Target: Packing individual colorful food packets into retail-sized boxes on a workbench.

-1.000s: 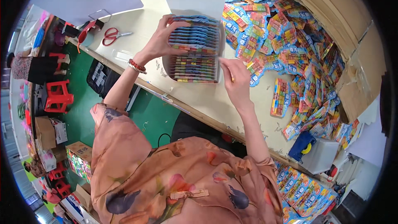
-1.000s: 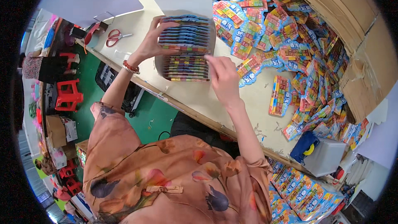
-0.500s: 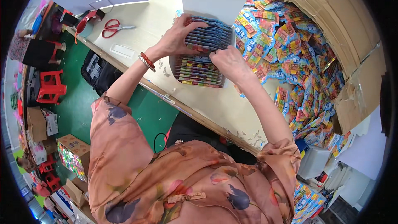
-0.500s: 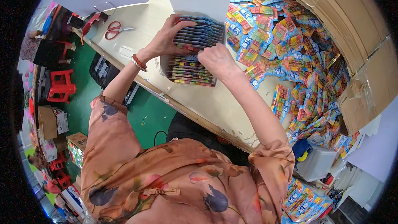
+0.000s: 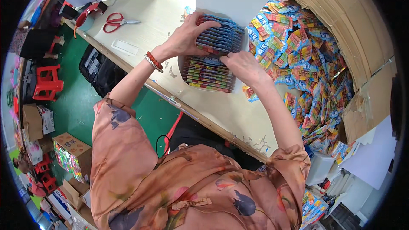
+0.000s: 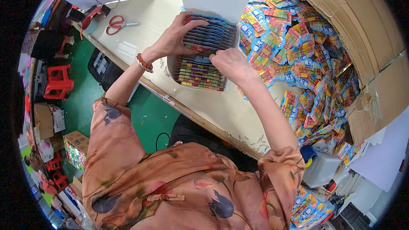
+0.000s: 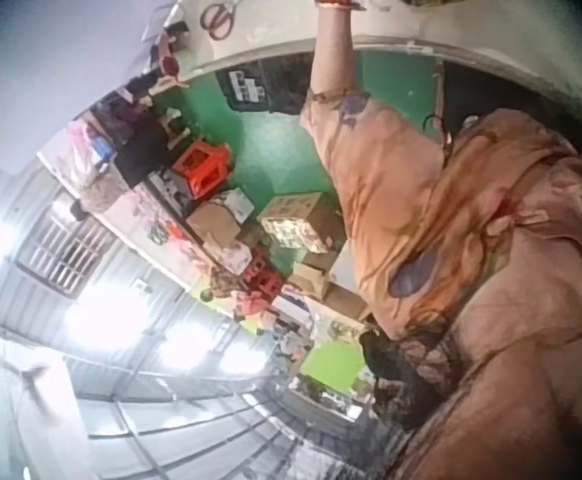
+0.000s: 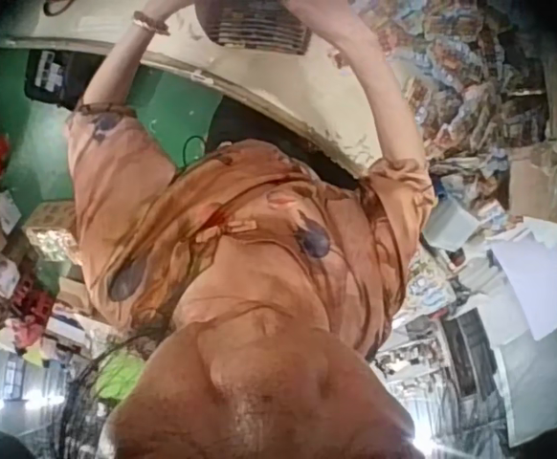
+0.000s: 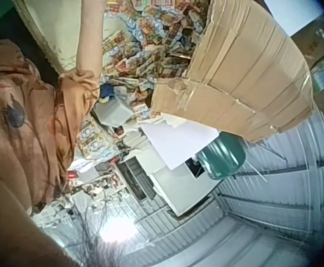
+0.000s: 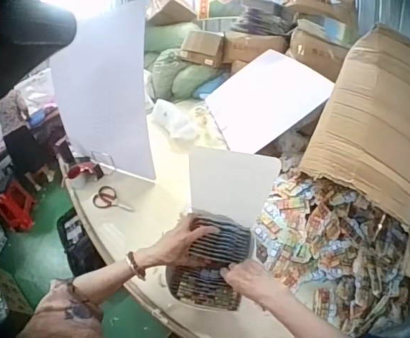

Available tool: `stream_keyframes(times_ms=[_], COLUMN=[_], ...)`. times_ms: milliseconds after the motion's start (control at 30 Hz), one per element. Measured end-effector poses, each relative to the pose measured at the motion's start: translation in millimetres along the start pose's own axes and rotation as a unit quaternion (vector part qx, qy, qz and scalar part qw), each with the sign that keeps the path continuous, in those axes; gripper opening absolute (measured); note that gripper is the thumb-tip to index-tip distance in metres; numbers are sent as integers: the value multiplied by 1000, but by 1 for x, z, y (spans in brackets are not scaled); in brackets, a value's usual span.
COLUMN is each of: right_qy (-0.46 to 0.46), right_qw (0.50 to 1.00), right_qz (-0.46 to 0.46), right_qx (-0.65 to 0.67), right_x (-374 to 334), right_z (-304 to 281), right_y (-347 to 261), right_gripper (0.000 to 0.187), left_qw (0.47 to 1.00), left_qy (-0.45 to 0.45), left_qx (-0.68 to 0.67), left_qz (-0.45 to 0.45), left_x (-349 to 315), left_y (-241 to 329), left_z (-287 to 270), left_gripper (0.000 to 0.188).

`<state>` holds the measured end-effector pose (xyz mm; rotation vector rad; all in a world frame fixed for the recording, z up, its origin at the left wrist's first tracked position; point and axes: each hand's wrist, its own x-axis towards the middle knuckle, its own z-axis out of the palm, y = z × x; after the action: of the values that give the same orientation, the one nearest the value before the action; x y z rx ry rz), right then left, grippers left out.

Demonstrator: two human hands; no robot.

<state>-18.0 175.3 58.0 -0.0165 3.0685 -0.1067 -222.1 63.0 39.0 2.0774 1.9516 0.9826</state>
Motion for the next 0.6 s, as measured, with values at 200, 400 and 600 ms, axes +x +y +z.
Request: stream_keyframes(times_ms=[200, 400, 600], right_qy=[-27, -30, -38], right_qw=[1000, 999, 999], right_qz=[9, -11, 34], right_qx=[13, -6, 10], right_x=[-1, 3, 7], right_z=[-1, 5, 11], right_y=[2, 3, 2], right_gripper=[14, 13, 10], left_qw=[1000, 1000, 1000], left_qy=[-2, -12, -10], left_qx=[-3, 7, 11], left_qz=[-4, -4, -8], left_x=[0, -1, -1], left_y=[-1, -3, -2], left_z=[1, 2, 1], left_gripper=[73, 74, 75])
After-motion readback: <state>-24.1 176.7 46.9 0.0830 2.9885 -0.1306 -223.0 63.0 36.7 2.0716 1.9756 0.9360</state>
